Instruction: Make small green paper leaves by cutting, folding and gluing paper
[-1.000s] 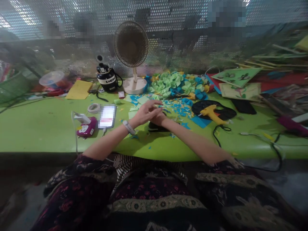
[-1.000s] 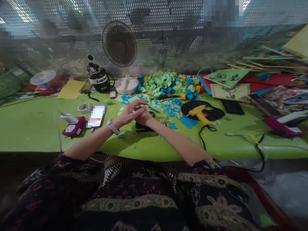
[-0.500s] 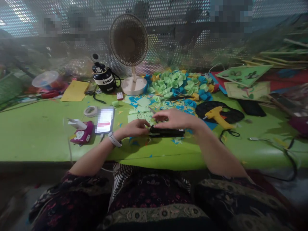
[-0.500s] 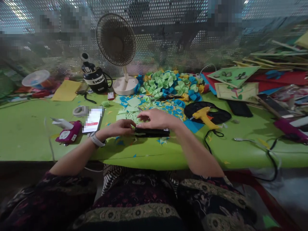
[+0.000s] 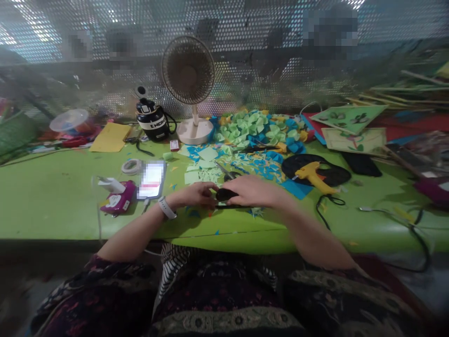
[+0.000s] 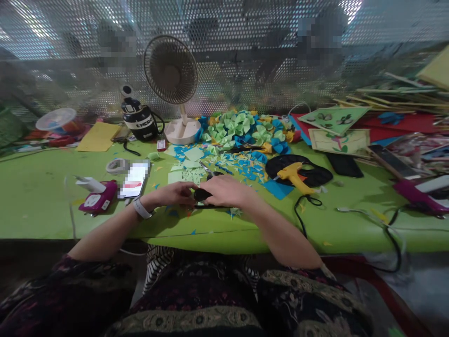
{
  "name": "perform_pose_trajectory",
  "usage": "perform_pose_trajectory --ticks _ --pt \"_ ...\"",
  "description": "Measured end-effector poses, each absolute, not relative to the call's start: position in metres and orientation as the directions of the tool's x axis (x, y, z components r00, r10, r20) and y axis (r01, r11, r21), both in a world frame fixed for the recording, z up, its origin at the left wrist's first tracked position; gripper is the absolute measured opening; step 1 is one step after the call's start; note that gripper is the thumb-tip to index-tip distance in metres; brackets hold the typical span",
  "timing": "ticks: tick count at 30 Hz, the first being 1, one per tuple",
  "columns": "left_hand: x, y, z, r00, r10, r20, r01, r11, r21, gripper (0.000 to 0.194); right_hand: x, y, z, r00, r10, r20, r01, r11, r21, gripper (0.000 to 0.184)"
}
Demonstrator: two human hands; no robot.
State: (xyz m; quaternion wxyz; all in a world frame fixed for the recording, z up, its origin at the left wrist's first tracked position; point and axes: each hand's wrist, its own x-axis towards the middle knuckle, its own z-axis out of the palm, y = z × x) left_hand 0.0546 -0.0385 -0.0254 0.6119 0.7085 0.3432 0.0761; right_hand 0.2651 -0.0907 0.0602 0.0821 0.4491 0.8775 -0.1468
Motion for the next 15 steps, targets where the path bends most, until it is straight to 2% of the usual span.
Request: perform_pose_trajectory --ticks 4,8,12,15 --pt "0.054 -0.04 -0.018 0.753 0.595 -0.282 0.351 0.0 0.936 0.035 0.274 -0.089 0.063 -0.585 0.781 -0.218 0.809 0.543 -0.227 0.02" --pt "0.05 -0.035 -0.009 0.715 0.663 -0.219 0.264 0.034 0.964 0.042 0.296 -0.083 0.068 -0.567 0.814 -0.126 0.807 0.518 -0.284 0.033" --pt "0.046 -0.026 -0.007 0.636 0.752 -0.176 0.196 0.064 0.979 0.033 0.318 -0.065 0.063 -0.366 0.929 0.05 0.902 0.368 -0.226 0.05" --pt "0.044 -0.022 -0.01 0.601 0.774 -0.196 0.23 0.067 0.971 0.027 0.327 -0.046 0.049 -0.238 0.968 0.076 0.956 0.248 -0.159 0.052"
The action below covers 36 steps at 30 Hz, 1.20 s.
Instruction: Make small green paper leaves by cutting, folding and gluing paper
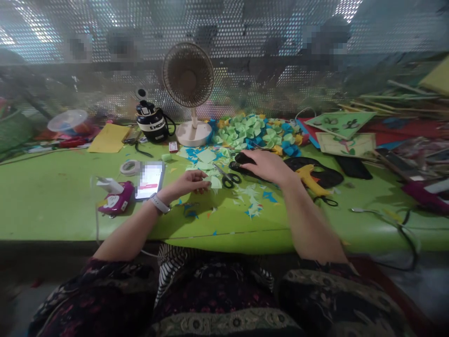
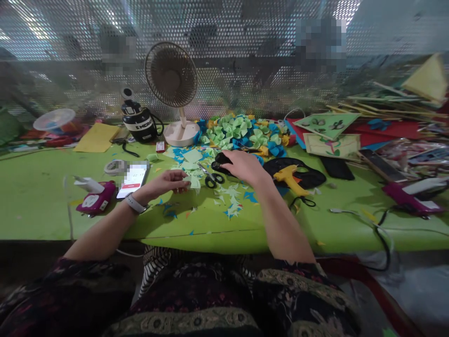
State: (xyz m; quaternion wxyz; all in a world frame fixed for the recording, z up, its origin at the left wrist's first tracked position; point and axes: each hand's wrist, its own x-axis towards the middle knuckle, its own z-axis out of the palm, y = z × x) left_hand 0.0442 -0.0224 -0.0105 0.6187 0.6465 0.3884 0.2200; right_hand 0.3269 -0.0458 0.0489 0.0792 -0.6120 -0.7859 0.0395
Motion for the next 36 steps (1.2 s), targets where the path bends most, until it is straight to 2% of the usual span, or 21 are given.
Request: perform_pose_trajectory --ticks 4,7,12,14,16,19,21,23,25,29,33,36 --pt "0.045 -0.023 -0.015 0.622 0.731 -0.281 0.341 0.07 0.937 0.026 0.331 -0.023 0.028 -0.145 0.989 0.012 0.985 0.145 -0.091 0.049" --pt "0.046 -0.023 -0.017 0.62 0.724 -0.301 0.35 0.088 0.932 0.027 0.331 -0.015 0.018 -0.105 0.994 0.006 0.992 0.105 -0.073 0.05" --pt "0.045 -0.024 -0.016 0.573 0.76 -0.307 0.38 0.086 0.921 0.031 0.322 -0.018 0.018 -0.129 0.984 0.119 0.989 0.137 -0.057 0.046" --pt "0.044 -0.024 -0.014 0.548 0.772 -0.323 0.436 0.066 0.897 0.033 0.314 -0.023 0.021 -0.136 0.973 0.188 0.987 0.148 -0.056 0.042" --pt "0.041 -0.023 -0.01 0.51 0.8 -0.315 0.519 0.006 0.855 0.037 0.305 -0.028 0.024 -0.157 0.968 0.195 0.982 0.174 -0.074 0.035" --pt "0.034 -0.016 -0.006 0.371 0.92 -0.127 0.587 -0.127 0.799 0.041 0.294 -0.036 0.026 -0.235 0.97 0.055 0.964 0.24 -0.116 0.027" --pt "0.028 -0.008 -0.005 0.248 0.967 0.06 0.599 -0.202 0.775 0.032 0.289 -0.039 0.024 -0.283 0.957 -0.058 0.954 0.274 -0.121 0.027" --pt "0.021 0.001 -0.006 0.179 0.962 0.208 0.695 -0.273 0.665 0.02 0.285 -0.041 0.021 -0.305 0.943 -0.131 0.951 0.293 -0.103 0.029" --pt "0.016 0.01 -0.011 0.233 0.948 0.217 0.773 -0.316 0.551 0.021 0.281 -0.043 0.018 -0.294 0.942 -0.16 0.955 0.285 -0.076 0.031" --pt "0.012 0.021 -0.026 0.317 0.927 0.2 0.82 -0.374 0.434 0.031 0.276 -0.042 0.013 -0.219 0.966 -0.139 0.976 0.214 -0.049 0.035" --pt "0.013 0.025 -0.037 0.318 0.916 0.246 0.819 -0.396 0.416 0.025 0.275 -0.039 0.009 -0.161 0.98 -0.113 0.987 0.157 -0.036 0.041" --pt "0.015 0.027 -0.04 0.3 0.917 0.261 0.814 -0.389 0.431 0.021 0.276 -0.037 0.009 -0.142 0.979 -0.148 0.99 0.139 -0.028 0.039"
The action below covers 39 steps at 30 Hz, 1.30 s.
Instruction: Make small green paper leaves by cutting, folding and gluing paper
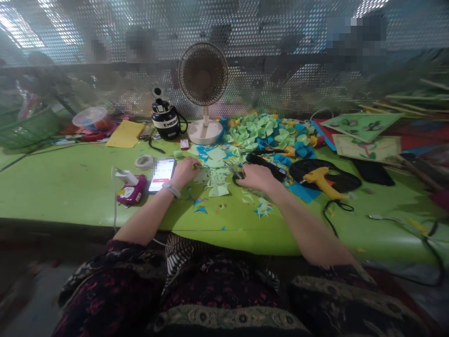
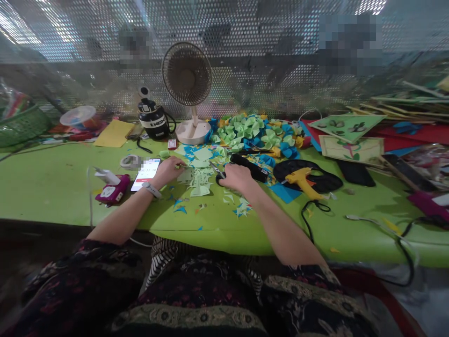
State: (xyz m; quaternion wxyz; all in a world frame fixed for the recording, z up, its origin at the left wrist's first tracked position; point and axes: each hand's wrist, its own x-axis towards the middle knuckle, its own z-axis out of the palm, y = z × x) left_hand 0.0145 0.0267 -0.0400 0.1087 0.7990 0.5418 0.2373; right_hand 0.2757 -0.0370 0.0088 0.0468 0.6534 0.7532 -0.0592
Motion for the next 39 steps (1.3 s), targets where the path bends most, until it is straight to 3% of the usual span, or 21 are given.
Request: perform_pose_trajectory --ticks 6,9,13,16,20,23,28,32,36,39 --pt "0.016 0.026 -0.037 0.247 0.915 0.32 0.771 -0.386 0.507 0.017 0.277 -0.035 0.01 -0.127 0.977 -0.169 0.992 0.124 -0.025 0.035" --pt "0.017 0.026 -0.034 0.144 0.929 0.34 0.692 -0.34 0.637 0.014 0.28 -0.033 0.011 -0.12 0.979 -0.167 0.993 0.119 -0.016 0.035" --pt "0.022 0.023 -0.032 0.029 0.986 0.166 0.396 -0.164 0.904 0.021 0.285 -0.032 0.013 -0.09 0.984 -0.155 0.996 0.087 -0.024 0.034" --pt "0.027 0.019 -0.03 0.037 0.996 0.082 0.175 -0.087 0.981 0.028 0.288 -0.031 0.011 -0.097 0.984 -0.151 0.994 0.087 -0.069 0.034" --pt "0.03 0.014 -0.026 0.097 0.995 0.021 -0.008 -0.02 1.0 0.032 0.291 -0.028 0.008 -0.105 0.983 -0.151 0.989 0.087 -0.123 0.038" --pt "0.031 0.012 -0.025 0.131 0.991 -0.007 -0.098 0.02 0.995 0.032 0.293 -0.027 0.009 -0.11 0.976 -0.186 0.986 0.084 -0.146 0.029" --pt "0.035 0.011 -0.024 0.185 0.982 -0.05 -0.26 0.097 0.961 0.015 0.295 -0.027 0.015 -0.127 0.959 -0.254 0.976 0.076 -0.202 0.022" --pt "0.037 0.011 -0.023 0.239 0.97 -0.033 -0.399 0.13 0.908 0.018 0.296 -0.026 0.016 -0.126 0.957 -0.26 0.966 0.058 -0.253 0.024" --pt "0.036 0.008 -0.024 0.188 0.98 -0.064 -0.388 0.134 0.912 0.013 0.299 -0.028 0.017 -0.13 0.94 -0.315 0.92 -0.004 -0.391 0.02" --pt "0.036 0.005 -0.024 0.155 0.98 -0.122 -0.326 0.167 0.93 0.021 0.3 -0.03 0.019 -0.121 0.932 -0.343 0.844 -0.086 -0.53 0.012"
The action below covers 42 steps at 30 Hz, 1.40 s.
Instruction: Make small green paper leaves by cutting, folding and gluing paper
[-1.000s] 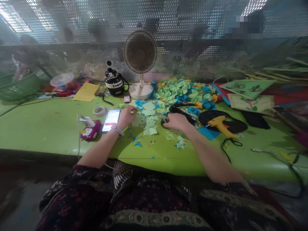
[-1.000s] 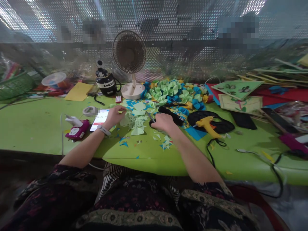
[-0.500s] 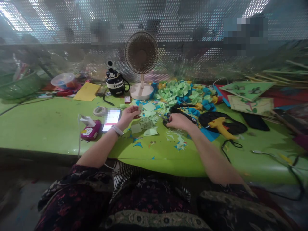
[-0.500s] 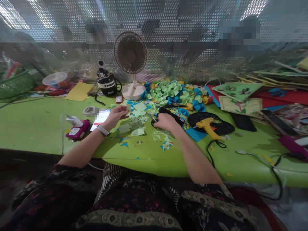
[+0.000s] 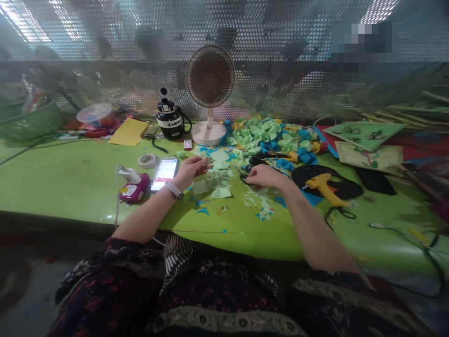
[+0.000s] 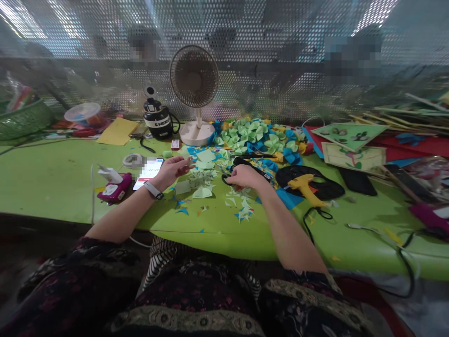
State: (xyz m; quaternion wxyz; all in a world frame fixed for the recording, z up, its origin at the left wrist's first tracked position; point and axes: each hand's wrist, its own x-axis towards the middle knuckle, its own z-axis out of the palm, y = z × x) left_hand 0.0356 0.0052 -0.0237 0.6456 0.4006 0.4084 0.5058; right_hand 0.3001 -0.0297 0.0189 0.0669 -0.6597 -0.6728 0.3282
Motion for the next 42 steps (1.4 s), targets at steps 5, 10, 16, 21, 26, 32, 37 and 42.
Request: perform_pose_trajectory --ticks 5,10,16,21,26,32,37,42 --pt "0.038 0.002 -0.02 0.127 0.978 -0.167 -0.293 0.198 0.936 0.021 0.295 -0.033 0.02 -0.146 0.935 -0.324 0.638 -0.162 -0.753 0.009" --pt "0.041 0.003 -0.024 0.176 0.97 -0.165 -0.341 0.218 0.915 0.016 0.283 -0.038 0.017 -0.238 0.919 -0.314 0.44 -0.186 -0.878 0.011" --pt "0.042 0.001 -0.024 0.19 0.96 -0.207 -0.348 0.262 0.9 0.021 0.272 -0.042 0.01 -0.285 0.927 -0.245 0.335 -0.143 -0.931 0.019" --pt "0.042 -0.002 -0.022 0.201 0.966 -0.162 -0.392 0.231 0.89 0.021 0.266 -0.042 0.004 -0.261 0.947 -0.187 0.289 -0.108 -0.951 0.033" --pt "0.043 -0.003 -0.024 0.194 0.968 -0.159 -0.386 0.224 0.895 0.024 0.26 -0.043 -0.001 -0.217 0.961 -0.169 0.283 -0.103 -0.954 0.051" --pt "0.045 -0.007 -0.02 0.174 0.976 -0.133 -0.404 0.194 0.894 0.025 0.258 -0.042 -0.003 -0.225 0.955 -0.194 0.306 -0.12 -0.944 0.052" --pt "0.047 -0.01 -0.014 0.151 0.98 -0.126 -0.438 0.181 0.881 0.025 0.256 -0.044 -0.001 -0.268 0.94 -0.21 0.322 -0.117 -0.939 0.052" --pt "0.049 -0.012 -0.013 0.146 0.985 -0.093 -0.494 0.154 0.856 0.023 0.252 -0.048 0.002 -0.316 0.921 -0.227 0.346 -0.111 -0.932 0.057"
